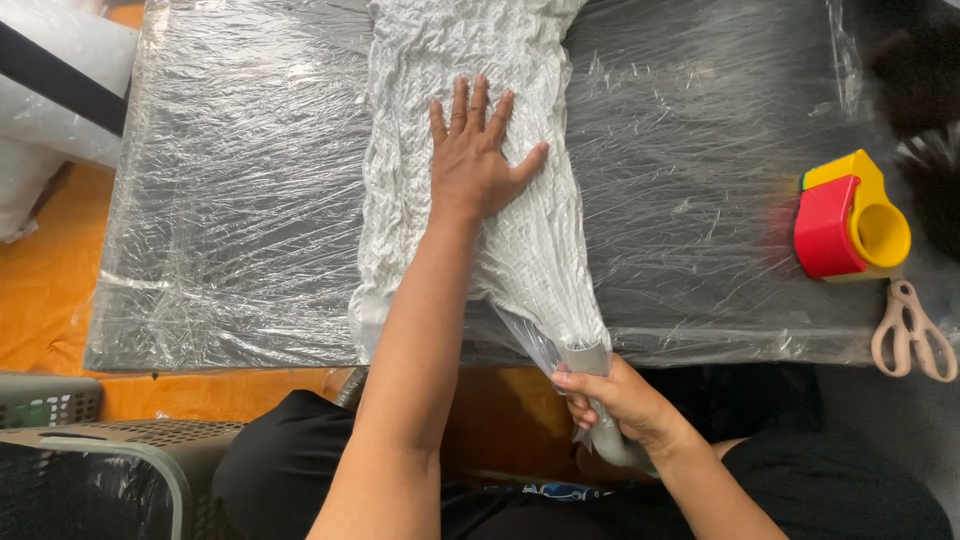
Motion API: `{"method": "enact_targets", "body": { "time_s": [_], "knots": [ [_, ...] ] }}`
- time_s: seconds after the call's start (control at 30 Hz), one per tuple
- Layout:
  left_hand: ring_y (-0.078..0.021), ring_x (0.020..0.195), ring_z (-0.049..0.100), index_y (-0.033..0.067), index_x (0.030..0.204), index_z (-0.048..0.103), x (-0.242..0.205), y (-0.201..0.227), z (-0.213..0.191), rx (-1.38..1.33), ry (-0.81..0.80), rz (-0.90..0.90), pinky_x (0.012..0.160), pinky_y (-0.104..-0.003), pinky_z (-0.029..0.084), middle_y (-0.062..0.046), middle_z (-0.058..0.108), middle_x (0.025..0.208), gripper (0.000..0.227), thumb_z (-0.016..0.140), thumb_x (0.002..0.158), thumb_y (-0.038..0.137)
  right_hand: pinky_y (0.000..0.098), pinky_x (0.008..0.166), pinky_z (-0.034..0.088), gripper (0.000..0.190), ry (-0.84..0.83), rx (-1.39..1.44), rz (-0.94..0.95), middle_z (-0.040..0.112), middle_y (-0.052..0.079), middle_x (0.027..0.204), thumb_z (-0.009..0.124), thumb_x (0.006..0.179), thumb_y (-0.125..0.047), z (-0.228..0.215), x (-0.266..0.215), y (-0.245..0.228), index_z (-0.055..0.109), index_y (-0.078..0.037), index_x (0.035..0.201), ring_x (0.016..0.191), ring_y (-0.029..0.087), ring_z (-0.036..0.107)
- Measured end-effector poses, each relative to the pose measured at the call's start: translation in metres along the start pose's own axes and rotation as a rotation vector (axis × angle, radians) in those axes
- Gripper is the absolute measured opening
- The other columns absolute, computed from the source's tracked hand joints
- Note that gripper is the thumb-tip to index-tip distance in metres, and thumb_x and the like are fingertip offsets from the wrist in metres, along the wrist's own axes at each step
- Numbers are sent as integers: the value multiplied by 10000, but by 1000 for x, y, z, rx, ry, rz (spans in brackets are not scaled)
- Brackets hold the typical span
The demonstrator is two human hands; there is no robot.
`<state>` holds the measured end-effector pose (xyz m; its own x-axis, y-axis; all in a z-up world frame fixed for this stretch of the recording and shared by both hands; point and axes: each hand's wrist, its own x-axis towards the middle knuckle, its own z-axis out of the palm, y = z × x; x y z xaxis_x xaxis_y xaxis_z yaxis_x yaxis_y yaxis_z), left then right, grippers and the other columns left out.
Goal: A person is placing a pillow into a plastic bag and then using a vacuum cleaner hose to remove the air, compressing the pillow for storage or shipping.
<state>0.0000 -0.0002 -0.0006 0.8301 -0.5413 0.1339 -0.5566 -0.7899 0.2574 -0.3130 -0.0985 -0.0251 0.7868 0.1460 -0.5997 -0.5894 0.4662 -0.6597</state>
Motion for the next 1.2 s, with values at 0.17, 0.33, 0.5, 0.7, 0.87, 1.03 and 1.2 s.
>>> {"method": "enact_targets", "body": {
  "time_s": [0.17, 0.33, 0.5, 0.7, 0.87, 1.03, 1.2],
  "knots": [
    [-244, 1534, -53, 196, 1588, 357, 0, 0, -1, 7, -17, -4, 1226, -507, -84, -83, 139, 1691, 902, 324, 908, 787, 263, 414, 391, 171, -5, 9, -8, 518, 76, 550, 730, 880, -88, 2, -1, -2, 657, 39, 967, 423, 139, 472],
    [-247, 1527, -67, 199, 1596, 343, 1, 0, -1, 11, -42, -6, 1221, -516, -85, -80, 128, 1692, 901, 340, 910, 784, 253, 415, 391, 152, -16, 7, -11, 515, 69, 553, 720, 886, -84, 5, -3, -5, 646, 31, 952, 429, 141, 480],
    [-264, 1535, -17, 179, 1580, 399, 1, -3, 6, -27, 23, 11, 1224, -525, -65, -95, 175, 1682, 893, 419, 908, 766, 257, 411, 386, 153, -4, 0, -13, 521, 69, 554, 722, 881, -79, 4, -3, -3, 650, 30, 962, 425, 141, 478],
    [-261, 1537, -10, 179, 1576, 403, 1, -2, 4, -26, 33, 7, 1226, -520, -63, -90, 180, 1682, 891, 411, 907, 768, 262, 414, 380, 164, 12, 18, -2, 522, 77, 564, 724, 877, -72, 4, -3, -2, 649, 35, 975, 430, 145, 474],
    [-253, 1536, -26, 187, 1581, 386, 1, -2, 3, -13, 12, 1, 1224, -515, -76, -84, 166, 1686, 895, 385, 908, 777, 257, 413, 382, 151, 8, 2, -8, 521, 69, 549, 717, 887, -74, 4, -3, -2, 648, 34, 966, 424, 141, 478],
    [-257, 1534, -39, 188, 1585, 373, 1, -2, 4, -5, 2, 4, 1222, -517, -80, -94, 158, 1687, 899, 360, 908, 780, 256, 416, 393, 171, 6, 5, -4, 527, 74, 555, 734, 877, -85, 4, -3, -2, 648, 31, 968, 425, 139, 482],
    [-256, 1532, -48, 188, 1587, 365, 1, -1, 1, -9, -17, -1, 1221, -517, -82, -92, 149, 1688, 903, 357, 906, 781, 259, 407, 395, 180, 15, -5, -10, 522, 72, 547, 735, 874, -92, 5, -3, -4, 658, 38, 971, 420, 143, 484]
  ]
}}
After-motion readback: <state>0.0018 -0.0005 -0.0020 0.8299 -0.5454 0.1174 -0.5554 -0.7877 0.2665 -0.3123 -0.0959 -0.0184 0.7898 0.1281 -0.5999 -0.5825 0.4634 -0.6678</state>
